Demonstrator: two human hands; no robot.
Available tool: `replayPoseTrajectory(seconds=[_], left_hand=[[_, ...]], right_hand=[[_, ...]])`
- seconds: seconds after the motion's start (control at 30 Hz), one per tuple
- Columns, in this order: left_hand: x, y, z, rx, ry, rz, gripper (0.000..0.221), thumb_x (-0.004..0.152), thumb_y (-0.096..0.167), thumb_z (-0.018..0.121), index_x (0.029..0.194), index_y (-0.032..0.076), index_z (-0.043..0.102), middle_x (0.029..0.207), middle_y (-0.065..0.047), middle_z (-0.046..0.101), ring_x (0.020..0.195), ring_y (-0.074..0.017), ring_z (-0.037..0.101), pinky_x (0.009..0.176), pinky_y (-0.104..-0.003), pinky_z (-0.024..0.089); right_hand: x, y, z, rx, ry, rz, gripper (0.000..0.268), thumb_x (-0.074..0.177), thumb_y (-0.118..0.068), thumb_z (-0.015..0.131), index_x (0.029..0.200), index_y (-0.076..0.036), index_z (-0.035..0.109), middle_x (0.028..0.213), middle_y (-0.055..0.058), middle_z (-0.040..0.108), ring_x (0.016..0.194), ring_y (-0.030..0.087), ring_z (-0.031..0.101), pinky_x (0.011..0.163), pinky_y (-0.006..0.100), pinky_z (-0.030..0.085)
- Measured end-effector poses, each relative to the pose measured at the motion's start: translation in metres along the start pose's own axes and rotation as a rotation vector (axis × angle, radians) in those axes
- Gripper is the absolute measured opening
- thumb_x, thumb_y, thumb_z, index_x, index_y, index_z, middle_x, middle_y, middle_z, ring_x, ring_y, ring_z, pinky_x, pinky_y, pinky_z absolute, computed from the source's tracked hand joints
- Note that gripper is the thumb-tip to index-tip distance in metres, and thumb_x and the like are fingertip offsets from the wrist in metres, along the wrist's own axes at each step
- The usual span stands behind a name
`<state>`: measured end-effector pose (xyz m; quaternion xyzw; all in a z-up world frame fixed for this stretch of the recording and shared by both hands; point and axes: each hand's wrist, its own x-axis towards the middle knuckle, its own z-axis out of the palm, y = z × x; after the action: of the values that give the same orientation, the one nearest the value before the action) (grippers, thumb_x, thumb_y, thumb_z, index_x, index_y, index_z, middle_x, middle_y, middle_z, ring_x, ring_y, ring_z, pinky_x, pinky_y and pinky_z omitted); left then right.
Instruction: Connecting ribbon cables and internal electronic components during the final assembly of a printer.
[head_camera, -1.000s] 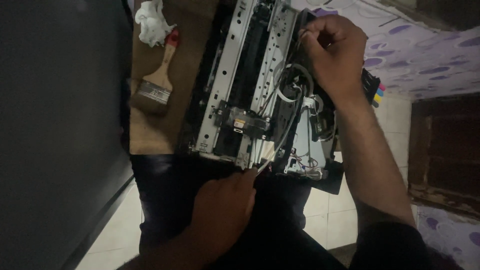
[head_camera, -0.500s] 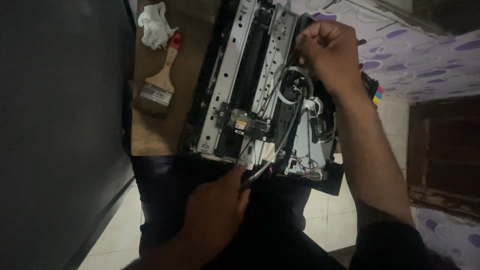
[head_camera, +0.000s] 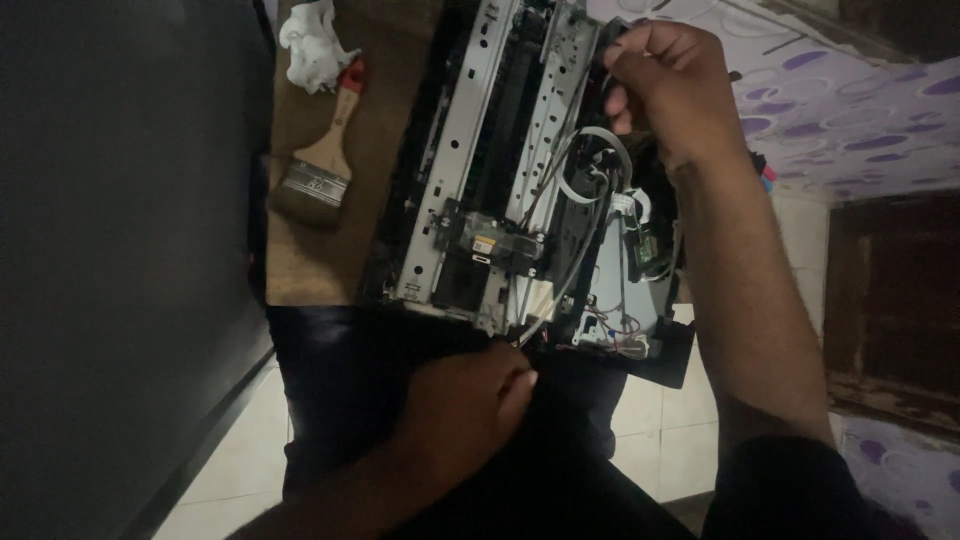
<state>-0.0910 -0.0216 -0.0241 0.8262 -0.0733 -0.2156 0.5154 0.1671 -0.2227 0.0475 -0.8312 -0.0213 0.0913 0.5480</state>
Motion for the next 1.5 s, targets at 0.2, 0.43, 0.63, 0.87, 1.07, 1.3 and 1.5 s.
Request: replayPoseTrajectory(seconds=[0.2, 0.43, 0.63, 0.87, 1.07, 1.3, 1.5], left_hand=[[0.003, 0.008, -0.007, -0.365, -0.245, -0.023, 0.014, 0.093, 0.024, 0.068, 0.094, 0.013, 0.075, 0.069, 0.002, 0.067, 0.054, -0.012, 0.056, 0.053, -0.028, 0.046], [-0.01, 0.01, -0.028, -0.108, 0.048, -0.016, 0.015, 0.089, 0.025, 0.067, 0.101, 0.019, 0.072, 0.086, 0.0, 0.076, 0.068, -0.0217, 0.071, 0.063, -0.035, 0.056], [-0.005, 0.001, -0.036, 0.116, 0.23, -0.053, 0.031, 0.089, 0.027, 0.069, 0.118, 0.016, 0.067, 0.099, -0.006, 0.075, 0.074, -0.0316, 0.072, 0.062, -0.043, 0.056], [0.005, 0.014, -0.038, 0.16, 0.105, -0.122, 0.021, 0.094, 0.028, 0.069, 0.108, 0.013, 0.065, 0.083, -0.006, 0.073, 0.057, -0.0261, 0.069, 0.052, -0.039, 0.054], [0.007, 0.012, -0.031, 0.206, 0.086, -0.112, 0.021, 0.097, 0.027, 0.066, 0.111, 0.012, 0.065, 0.081, -0.007, 0.075, 0.058, -0.0278, 0.071, 0.052, -0.041, 0.055], [0.009, 0.012, -0.023, 0.226, 0.182, -0.07, 0.032, 0.092, 0.02, 0.069, 0.121, 0.007, 0.064, 0.089, -0.009, 0.078, 0.061, -0.0265, 0.074, 0.051, -0.037, 0.058], [0.013, 0.011, -0.021, 0.306, 0.195, -0.008, 0.016, 0.094, 0.018, 0.067, 0.107, 0.009, 0.062, 0.084, -0.007, 0.073, 0.052, -0.0242, 0.067, 0.044, -0.036, 0.052]], right_hand=[[-0.003, -0.01, 0.003, -0.015, 0.102, 0.029, 0.01, 0.107, -0.009, 0.058, 0.106, -0.01, 0.068, 0.068, -0.002, 0.061, 0.046, 0.005, 0.049, 0.042, 0.017, 0.038], [0.006, 0.011, -0.012, 0.18, 0.044, -0.073, 0.011, 0.11, -0.005, 0.057, 0.109, -0.009, 0.068, 0.072, 0.002, 0.063, 0.05, 0.008, 0.055, 0.049, 0.02, 0.048], [0.004, 0.012, -0.012, 0.301, -0.068, -0.152, 0.011, 0.11, -0.005, 0.059, 0.111, -0.009, 0.069, 0.087, 0.005, 0.069, 0.069, 0.012, 0.064, 0.064, 0.021, 0.054], [0.0, -0.007, 0.0, 0.643, 0.012, 0.053, 0.03, 0.091, -0.018, 0.066, 0.114, 0.002, 0.066, 0.094, 0.013, 0.072, 0.075, 0.019, 0.072, 0.07, 0.028, 0.065], [0.009, 0.011, -0.007, 0.323, 0.073, -0.116, 0.006, 0.102, -0.001, 0.071, 0.106, -0.005, 0.069, 0.094, 0.005, 0.07, 0.075, 0.014, 0.066, 0.069, 0.026, 0.057], [-0.003, 0.002, 0.0, -0.292, 0.222, -0.317, 0.007, 0.112, -0.008, 0.071, 0.108, -0.002, 0.072, 0.084, 0.004, 0.069, 0.064, 0.01, 0.059, 0.055, 0.022, 0.044], [-0.018, -0.001, 0.0, -0.394, 0.194, -0.301, 0.007, 0.112, -0.009, 0.071, 0.11, -0.002, 0.072, 0.084, 0.006, 0.07, 0.063, 0.012, 0.06, 0.054, 0.024, 0.045]])
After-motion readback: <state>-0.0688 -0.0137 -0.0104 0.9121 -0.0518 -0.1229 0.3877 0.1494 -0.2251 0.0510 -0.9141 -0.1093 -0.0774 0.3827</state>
